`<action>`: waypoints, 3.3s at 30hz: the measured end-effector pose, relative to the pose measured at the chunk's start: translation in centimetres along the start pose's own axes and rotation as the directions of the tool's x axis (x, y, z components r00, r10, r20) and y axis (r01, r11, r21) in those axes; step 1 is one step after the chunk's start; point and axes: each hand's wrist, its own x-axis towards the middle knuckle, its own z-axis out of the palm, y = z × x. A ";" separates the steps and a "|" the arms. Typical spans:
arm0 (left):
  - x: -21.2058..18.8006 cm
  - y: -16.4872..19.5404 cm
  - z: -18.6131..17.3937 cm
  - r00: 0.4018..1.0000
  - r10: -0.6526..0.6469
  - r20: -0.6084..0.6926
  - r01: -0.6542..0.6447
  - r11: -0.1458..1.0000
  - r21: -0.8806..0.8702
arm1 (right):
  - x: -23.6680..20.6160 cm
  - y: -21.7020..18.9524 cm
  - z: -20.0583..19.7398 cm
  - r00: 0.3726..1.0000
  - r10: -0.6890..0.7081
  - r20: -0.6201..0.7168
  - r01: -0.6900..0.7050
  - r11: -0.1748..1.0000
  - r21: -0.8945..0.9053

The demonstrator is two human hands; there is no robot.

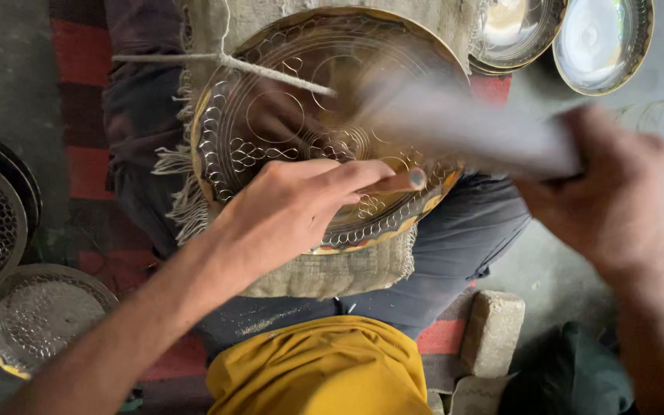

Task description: The person sits cross-legged and uses a hammer and a small metal punch to emboss a decorative pattern into a brass plate. They repeatedly strike the punch along the plate's surface to create raised designs.

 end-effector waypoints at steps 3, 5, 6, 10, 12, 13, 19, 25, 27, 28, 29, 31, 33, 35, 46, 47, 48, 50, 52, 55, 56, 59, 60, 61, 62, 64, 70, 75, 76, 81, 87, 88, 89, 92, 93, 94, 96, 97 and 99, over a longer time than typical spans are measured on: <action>-1.2 0.4 0.4 0.989 -0.024 -0.143 0.027 1.000 0.015 | 1.9 -1.1 -1.2 0.949 0.263 0.173 -0.262 0.965 -0.029; -1.9 1.0 0.7 0.970 -0.099 -0.223 0.098 0.995 -0.015 | 3.0 -1.2 -1.6 0.974 0.056 0.219 -0.001 0.970 -0.244; -2.1 1.1 0.8 0.956 -0.136 -0.260 0.132 0.991 -0.035 | 3.4 -1.2 -1.7 0.964 -0.040 0.261 0.131 0.930 -0.342; -2.6 1.9 1.2 0.929 -0.194 -0.316 0.168 0.980 -0.110 | 4.1 -1.4 -2.0 0.973 -0.078 0.219 0.118 0.977 -0.177; -2.5 1.9 1.3 0.922 -0.207 -0.328 0.183 0.978 -0.104 | 4.4 -1.7 -2.2 0.965 -0.172 0.196 0.227 0.924 -0.307; -2.5 1.9 1.4 0.919 -0.212 -0.334 0.187 0.977 -0.107 | 4.5 -1.9 -2.3 0.964 -0.113 0.242 0.193 0.921 -0.338; -2.7 2.0 2.4 0.871 -0.260 -0.418 0.203 0.963 -0.176 | 5.2 -2.6 -2.5 0.940 -0.009 0.341 0.110 0.954 -0.278; -3.0 2.3 3.9 0.814 -0.245 -0.527 0.159 0.966 -0.205 | 6.0 -2.8 -2.9 0.941 -0.117 0.316 0.188 0.961 -0.203; -3.0 2.4 4.0 0.801 -0.255 -0.542 0.164 0.964 -0.212 | 6.5 -3.1 -3.3 0.934 -0.151 0.323 0.231 0.946 -0.227; -3.0 2.4 4.0 0.809 -0.236 -0.538 0.149 0.968 -0.200 | 6.7 -3.3 -3.4 0.930 -0.174 0.325 0.254 0.941 -0.225; -3.0 2.4 4.0 0.817 -0.217 -0.534 0.134 0.973 -0.189 | 7.0 -3.6 -3.6 0.924 -0.186 0.335 0.269 0.937 -0.222; -3.0 2.4 4.0 0.816 -0.220 -0.535 0.137 0.972 -0.192 | 7.6 -4.1 -3.7 0.908 -0.203 0.366 0.297 0.929 -0.221; -3.1 2.4 4.0 0.796 -0.265 -0.544 0.171 0.961 -0.218 | 8.0 -4.5 -4.0 0.890 -0.229 0.393 0.325 0.924 -0.199; -3.0 2.4 3.9 0.818 -0.245 -0.521 0.213 0.970 -0.122 | 8.1 -4.6 -4.0 0.886 -0.259 0.384 0.352 0.915 -0.195; -1.7 1.7 1.5 0.948 -0.144 -0.284 0.137 0.990 -0.043 | 4.0 -0.8 -2.9 0.946 -0.078 0.313 0.148 0.967 -0.207; -1.6 1.7 1.2 0.960 -0.147 -0.237 0.148 0.989 -0.012 | 3.4 -0.4 -2.5 0.951 -0.050 0.305 0.108 0.978 -0.179; -1.2 1.5 0.9 0.973 -0.134 -0.187 0.140 0.990 0.019 | 2.6 0.0 -2.3 0.958 -0.012 0.286 0.060 0.985 -0.161; -0.4 1.3 0.4 0.988 -0.116 -0.100 0.112 0.993 -0.043 | 0.6 0.5 -1.8 0.994 0.001 0.107 0.010 0.995 -0.102; 0.4 1.3 0.1 0.972 -0.219 0.087 0.223 0.974 -0.041 | -1.3 1.1 -1.0 0.997 0.001 0.074 0.009 0.991 -0.137; 1.7 1.2 -0.4 0.902 -0.301 0.309 0.298 0.953 0.059 | -3.6 1.7 1.1 0.995 0.070 0.074 -0.065 0.995 -0.072; 2.0 1.1 -0.8 0.950 -0.166 0.263 0.161 0.986 0.040 | -4.8 1.5 1.9 0.986 0.165 -0.013 -0.162 0.978 0.133; 3.4 1.0 -1.2 0.948 -0.006 0.317 -0.028 0.994 0.103 | -7.7 0.6 4.9 0.955 0.288 -0.074 -0.227 0.868 0.441; 4.1 1.0 -1.3 0.929 0.012 0.370 -0.068 0.988 0.141 | -8.5 0.5 5.6 0.953 0.284 -0.107 -0.212 0.875 0.435; 4.7 1.0 -1.4 0.904 0.020 0.426 -0.106 0.978 0.179 | -9.5 0.1 6.6 0.951 0.240 -0.195 -0.171 0.934 0.313; 5.1 1.0 -1.4 0.876 0.024 0.481 -0.142 0.967 0.210 | -10.3 -0.2 7.3 0.944 0.185 -0.272 -0.139 0.974 0.181; 5.9 1.2 -1.5 0.824 0.011 0.566 -0.175 0.956 0.235 | -12.2 -1.6 9.5 0.887 0.408 -0.217 -0.303 0.869 0.392; 7.3 1.3 -1.1 0.735 0.145 0.662 -0.338 0.925 0.173 | -16.1 -4.2 13.8 0.756 0.623 -0.199 -0.504 0.749 0.430; 8.3 0.7 0.0 0.644 0.193 0.740 -0.383 0.919 0.093 | -17.1 -6.1 16.2 0.699 0.658 -0.281 -0.437 0.703 0.561; 8.2 0.8 0.2 0.641 0.169 0.749 -0.361 0.927 0.100 | -17.1 -6.3 16.4 0.709 0.660 -0.249 -0.449 0.694 0.563; 8.9 1.3 0.4 0.546 0.030 0.837 -0.288 0.945 0.154 | -16.9 -7.3 16.8 0.688 0.684 -0.242 -0.479 0.679 0.556; 8.4 1.5 -2.0 0.629 0.000 0.777 -0.097 0.992 0.079 | -17.9 -6.4 18.6 0.592 0.781 -0.196 -0.520 0.557 0.648; 8.1 1.6 -2.4 0.646 0.002 0.763 -0.133 0.985 0.110 | -18.1 -5.7 19.1 0.613 0.754 -0.237 -0.430 0.570 0.700; 8.0 1.7 -2.6 0.660 0.012 0.751 -0.174 0.975 0.137 | -18.2 -5.0 19.4 0.624 0.727 -0.285 -0.337 0.580 0.741; 8.0 1.9 -2.8 0.639 0.005 0.769 -0.223 0.958 0.179 | -18.3 -2.6 19.9 0.668 0.740 -0.079 -0.439 0.478 0.760; 8.0 1.9 -2.8 0.622 -0.009 0.783 -0.227 0.955 0.191 | -18.2 -2.1 19.9 0.662 0.742 -0.102 -0.445 0.499 0.744; 8.1 2.0 -2.6 0.611 -0.007 0.792 -0.227 0.956 0.184 | -18.0 -1.7 19.8 0.656 0.745 -0.122 -0.453 0.517 0.726; 8.3 2.0 -2.4 0.587 0.005 0.810 -0.235 0.958 0.165 | -17.7 -1.5 19.3 0.654 0.740 -0.156 -0.436 0.538 0.722; 8.3 2.0 -2.3 0.607 0.027 0.795 -0.252 0.954 0.160 | -17.5 -1.7 19.0 0.661 0.731 -0.170 -0.408 0.539 0.737; 8.2 1.9 -2.3 0.643 0.069 0.762 -0.281 0.948 0.151 | -17.2 -2.4 18.3 0.647 0.736 -0.198 -0.376 0.534 0.757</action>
